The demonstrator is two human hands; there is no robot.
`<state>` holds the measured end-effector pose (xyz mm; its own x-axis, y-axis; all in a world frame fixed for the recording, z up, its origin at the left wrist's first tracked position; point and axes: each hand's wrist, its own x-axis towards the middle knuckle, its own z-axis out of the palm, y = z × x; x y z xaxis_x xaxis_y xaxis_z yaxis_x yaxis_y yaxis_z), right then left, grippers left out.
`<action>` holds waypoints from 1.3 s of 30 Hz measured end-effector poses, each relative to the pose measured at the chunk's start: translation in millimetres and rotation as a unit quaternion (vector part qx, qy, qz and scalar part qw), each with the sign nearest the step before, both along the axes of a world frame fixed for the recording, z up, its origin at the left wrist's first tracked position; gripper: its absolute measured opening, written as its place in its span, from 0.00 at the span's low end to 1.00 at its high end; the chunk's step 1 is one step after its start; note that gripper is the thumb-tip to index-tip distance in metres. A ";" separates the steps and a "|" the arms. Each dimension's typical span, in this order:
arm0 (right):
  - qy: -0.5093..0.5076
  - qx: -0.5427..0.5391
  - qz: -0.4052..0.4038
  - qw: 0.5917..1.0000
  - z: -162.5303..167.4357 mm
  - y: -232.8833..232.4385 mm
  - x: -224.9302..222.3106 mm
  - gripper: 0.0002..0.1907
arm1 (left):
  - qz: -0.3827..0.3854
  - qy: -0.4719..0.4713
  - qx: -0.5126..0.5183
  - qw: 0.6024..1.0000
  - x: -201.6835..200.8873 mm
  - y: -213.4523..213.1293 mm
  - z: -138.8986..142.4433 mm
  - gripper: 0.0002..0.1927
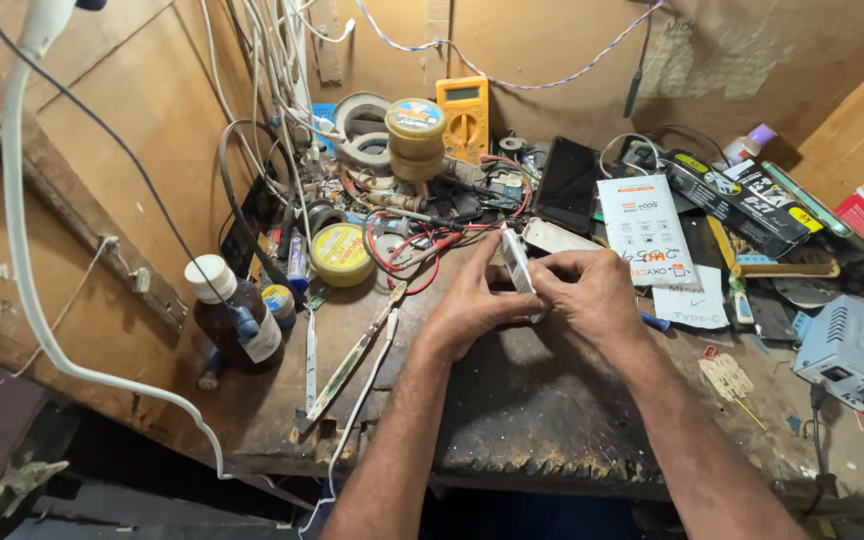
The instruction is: The person handles a smartphone on a cluttered repair bench, peeling tape strips from its screen and turning it over. They power the phone on and interact with its screen, then use multimeter test probes on the bench, handle a teal phone back cover, and work on a small white device while applying liquid from a bottle.
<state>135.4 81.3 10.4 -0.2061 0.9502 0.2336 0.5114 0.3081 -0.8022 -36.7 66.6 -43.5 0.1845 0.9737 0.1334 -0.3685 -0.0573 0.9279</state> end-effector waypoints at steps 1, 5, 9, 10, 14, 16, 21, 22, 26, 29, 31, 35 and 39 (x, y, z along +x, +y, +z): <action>-0.004 0.000 -0.007 1.000 -0.7 0.4 -0.9 0.13 | 0.001 -0.005 0.001 1.000 0.8 -0.4 0.1 0.58; 0.013 0.007 -0.011 1.000 -3.5 5.0 -1.4 0.13 | 0.003 -0.009 0.013 1.000 2.9 0.1 -0.2 0.58; 0.012 0.031 -0.019 0.999 -7.9 13.2 -2.8 0.13 | -0.003 -0.014 0.010 1.000 3.0 1.1 -0.8 0.60; -0.001 0.041 -0.028 0.999 -8.9 16.3 -3.7 0.14 | -0.001 -0.012 0.007 1.000 3.1 1.4 -0.8 0.61; -0.045 0.055 -0.046 0.996 -10.6 30.5 -6.7 0.15 | 0.011 0.002 0.014 1.000 3.7 2.5 -0.9 0.61; -0.055 0.061 -0.049 0.995 -12.2 34.9 -7.7 0.16 | 0.012 0.001 0.016 1.000 4.2 1.9 -1.6 0.61; -0.086 0.066 -0.066 0.992 -9.6 46.7 -14.8 0.20 | 0.008 -0.001 0.008 1.000 4.2 2.4 -0.4 0.61; -0.078 0.058 -0.070 0.993 -8.4 48.0 -16.8 0.20 | 0.011 -0.003 0.000 1.000 3.6 2.6 0.3 0.62; -0.075 0.053 -0.056 0.994 -4.3 41.3 -16.8 0.20 | 0.009 -0.008 -0.003 1.000 3.2 0.2 2.0 0.61; -0.080 0.038 -0.051 0.995 -0.9 29.2 -10.3 0.21 | 0.007 -0.017 0.003 1.000 4.1 0.0 1.6 0.62; -0.085 0.035 -0.050 0.995 2.1 21.6 -5.9 0.20 | 0.008 -0.017 -0.003 1.000 5.6 1.3 -0.1 0.62; -0.037 0.008 -0.016 0.999 6.3 4.1 -1.1 0.16 | 0.011 -0.013 -0.004 1.000 5.8 6.6 -4.9 0.62; 0.008 -0.066 -0.014 0.998 6.8 -16.9 5.6 0.14 | 0.021 0.009 0.016 1.000 5.6 8.8 -10.5 0.63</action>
<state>140.9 64.4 17.2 -0.1753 0.9784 0.1097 0.5052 0.1850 -0.8429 -31.1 75.4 -54.0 0.1463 0.9759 0.1620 -0.3489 -0.1023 0.9316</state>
